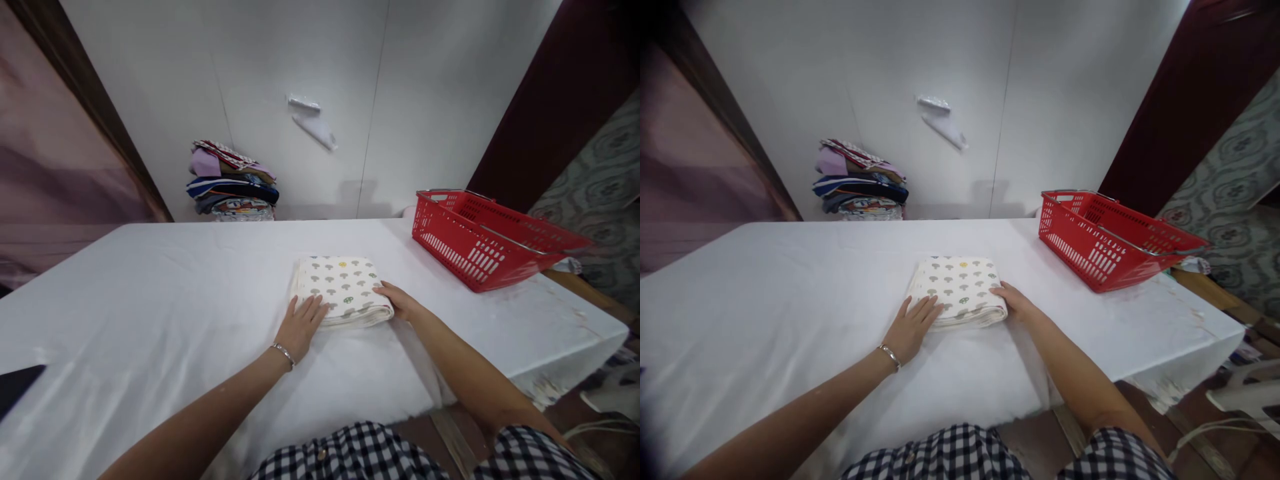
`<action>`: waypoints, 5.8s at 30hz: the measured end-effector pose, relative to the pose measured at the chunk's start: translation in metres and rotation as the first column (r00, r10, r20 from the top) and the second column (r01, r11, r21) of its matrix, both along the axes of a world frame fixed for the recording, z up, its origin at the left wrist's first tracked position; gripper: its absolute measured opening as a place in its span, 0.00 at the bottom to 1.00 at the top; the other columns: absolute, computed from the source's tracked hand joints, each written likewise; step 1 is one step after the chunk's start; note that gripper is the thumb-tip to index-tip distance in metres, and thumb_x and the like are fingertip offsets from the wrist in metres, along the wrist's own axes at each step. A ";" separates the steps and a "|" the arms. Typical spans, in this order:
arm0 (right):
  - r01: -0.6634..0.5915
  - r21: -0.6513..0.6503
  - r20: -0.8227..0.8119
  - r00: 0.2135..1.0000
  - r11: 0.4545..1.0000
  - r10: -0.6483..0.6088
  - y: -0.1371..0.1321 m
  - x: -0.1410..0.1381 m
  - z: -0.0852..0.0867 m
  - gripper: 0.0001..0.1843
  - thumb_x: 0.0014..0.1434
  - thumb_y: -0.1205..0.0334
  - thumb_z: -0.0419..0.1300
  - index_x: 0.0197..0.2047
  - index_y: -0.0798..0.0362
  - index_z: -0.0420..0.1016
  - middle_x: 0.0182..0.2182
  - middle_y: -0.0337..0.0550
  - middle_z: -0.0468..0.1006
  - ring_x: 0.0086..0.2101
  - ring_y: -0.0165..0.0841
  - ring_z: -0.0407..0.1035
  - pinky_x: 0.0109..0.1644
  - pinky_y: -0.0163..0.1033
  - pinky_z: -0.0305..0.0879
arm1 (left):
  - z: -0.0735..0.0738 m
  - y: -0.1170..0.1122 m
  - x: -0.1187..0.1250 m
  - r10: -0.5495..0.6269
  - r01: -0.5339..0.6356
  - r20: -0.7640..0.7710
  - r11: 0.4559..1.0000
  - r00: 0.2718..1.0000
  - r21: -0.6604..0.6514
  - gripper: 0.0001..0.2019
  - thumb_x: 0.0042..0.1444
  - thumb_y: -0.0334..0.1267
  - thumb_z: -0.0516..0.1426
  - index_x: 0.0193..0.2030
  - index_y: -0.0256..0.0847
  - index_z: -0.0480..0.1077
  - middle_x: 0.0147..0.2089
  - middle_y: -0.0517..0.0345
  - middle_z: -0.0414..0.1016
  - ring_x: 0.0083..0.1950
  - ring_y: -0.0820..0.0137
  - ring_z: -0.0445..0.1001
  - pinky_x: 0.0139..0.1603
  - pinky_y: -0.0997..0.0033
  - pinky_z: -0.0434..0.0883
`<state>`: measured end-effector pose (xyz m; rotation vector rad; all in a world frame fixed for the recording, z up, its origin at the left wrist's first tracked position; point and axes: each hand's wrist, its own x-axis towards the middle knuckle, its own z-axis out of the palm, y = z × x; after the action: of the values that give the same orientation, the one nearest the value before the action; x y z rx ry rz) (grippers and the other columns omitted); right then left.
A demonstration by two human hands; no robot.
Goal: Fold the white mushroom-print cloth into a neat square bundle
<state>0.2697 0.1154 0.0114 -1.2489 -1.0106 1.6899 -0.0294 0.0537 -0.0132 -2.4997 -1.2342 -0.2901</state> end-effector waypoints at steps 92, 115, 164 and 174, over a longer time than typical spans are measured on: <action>-0.665 0.113 0.993 0.097 0.738 -0.064 0.096 -0.325 0.025 0.15 0.51 0.60 0.57 0.42 0.55 0.73 0.40 0.53 0.77 0.39 0.40 0.72 0.34 0.36 0.60 | 0.002 0.013 -0.083 0.715 -0.217 0.648 0.698 0.262 -0.682 0.13 0.52 0.46 0.55 0.23 0.42 0.61 0.23 0.63 0.67 0.28 0.72 0.65 0.28 0.73 0.58; -0.668 0.525 0.800 0.599 0.527 -0.039 0.075 -0.276 -0.002 0.13 0.57 0.63 0.55 0.44 0.50 0.75 0.45 0.42 0.75 0.46 0.33 0.68 0.52 0.38 0.61 | -0.004 0.017 -0.087 0.660 -0.193 0.722 0.751 0.207 -0.631 0.12 0.57 0.39 0.48 0.27 0.41 0.67 0.28 0.61 0.71 0.33 0.72 0.67 0.34 0.74 0.61; -0.715 0.564 0.820 0.544 0.413 -0.179 0.042 -0.249 -0.022 0.19 0.60 0.57 0.51 0.52 0.50 0.73 0.55 0.45 0.70 0.55 0.36 0.62 0.61 0.45 0.54 | 0.033 0.001 -0.125 0.685 0.464 0.393 0.090 0.613 -0.881 0.10 0.40 0.42 0.61 0.23 0.38 0.66 0.17 0.63 0.68 0.17 0.76 0.66 0.14 0.80 0.55; -0.581 0.551 0.726 0.687 0.599 -0.002 0.040 -0.247 -0.002 0.18 0.57 0.58 0.56 0.50 0.49 0.74 0.54 0.42 0.71 0.53 0.36 0.65 0.58 0.43 0.60 | 0.028 0.004 -0.121 0.749 0.382 0.330 0.111 0.575 -0.917 0.33 0.36 0.71 0.55 0.22 0.36 0.67 0.15 0.60 0.66 0.15 0.76 0.62 0.15 0.77 0.53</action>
<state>0.0226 0.1553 0.0090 -1.0997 -2.2326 0.7509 -0.1499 0.0575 0.0152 -3.1435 -3.1685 -0.8118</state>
